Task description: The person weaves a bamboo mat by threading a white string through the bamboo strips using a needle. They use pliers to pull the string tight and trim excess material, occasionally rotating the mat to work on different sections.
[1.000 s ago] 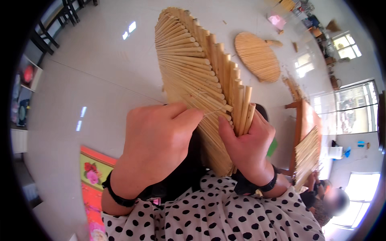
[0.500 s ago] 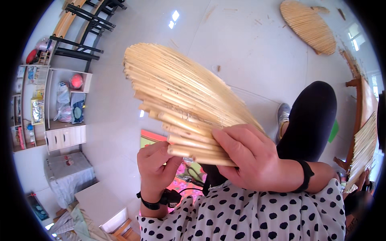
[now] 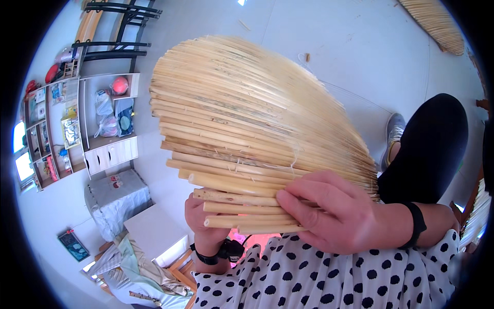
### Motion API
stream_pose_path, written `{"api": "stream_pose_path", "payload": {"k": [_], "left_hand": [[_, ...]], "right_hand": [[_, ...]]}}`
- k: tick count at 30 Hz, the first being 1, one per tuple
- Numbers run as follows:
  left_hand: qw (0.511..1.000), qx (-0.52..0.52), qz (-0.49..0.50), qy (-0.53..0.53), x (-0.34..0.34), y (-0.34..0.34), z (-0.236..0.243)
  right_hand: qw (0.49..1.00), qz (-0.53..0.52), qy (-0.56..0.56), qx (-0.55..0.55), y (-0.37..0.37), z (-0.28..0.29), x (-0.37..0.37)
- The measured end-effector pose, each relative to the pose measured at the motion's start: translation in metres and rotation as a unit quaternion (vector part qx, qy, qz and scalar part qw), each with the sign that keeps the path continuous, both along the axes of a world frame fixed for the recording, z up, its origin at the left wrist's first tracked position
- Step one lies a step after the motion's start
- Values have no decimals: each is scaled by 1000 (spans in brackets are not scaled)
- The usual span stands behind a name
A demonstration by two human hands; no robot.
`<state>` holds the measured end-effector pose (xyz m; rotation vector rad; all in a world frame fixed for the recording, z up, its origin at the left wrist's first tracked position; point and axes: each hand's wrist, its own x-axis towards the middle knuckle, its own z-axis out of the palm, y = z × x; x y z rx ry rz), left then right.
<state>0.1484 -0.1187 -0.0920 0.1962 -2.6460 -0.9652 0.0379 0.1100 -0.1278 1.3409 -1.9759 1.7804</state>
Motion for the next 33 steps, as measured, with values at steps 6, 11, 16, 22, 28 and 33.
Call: {"api": "stream_pose_path", "payload": {"k": [6, 11, 16, 22, 28, 33], "left_hand": [[990, -136, -5, -30, 21, -13, -3], [990, -77, 81, -83, 31, -5, 0], [983, -138, 45, -114, 45, -22, -7], [973, -182, 22, -141, 53, -24, -9], [968, -197, 22, -157, 52, -22, -6], [975, -167, 41, -143, 70, -25, -11]], "right_hand": [[999, -10, 15, 32, 0, 4, 3], [999, 8, -30, 36, 2, 3, 7], [996, 25, -76, 42, 2, 4, 10], [995, 56, -74, 42, 3, 3, 9], [990, 78, -111, 42, 2, 3, 8], [990, 85, -100, 46, 1, 1, 8]]}}
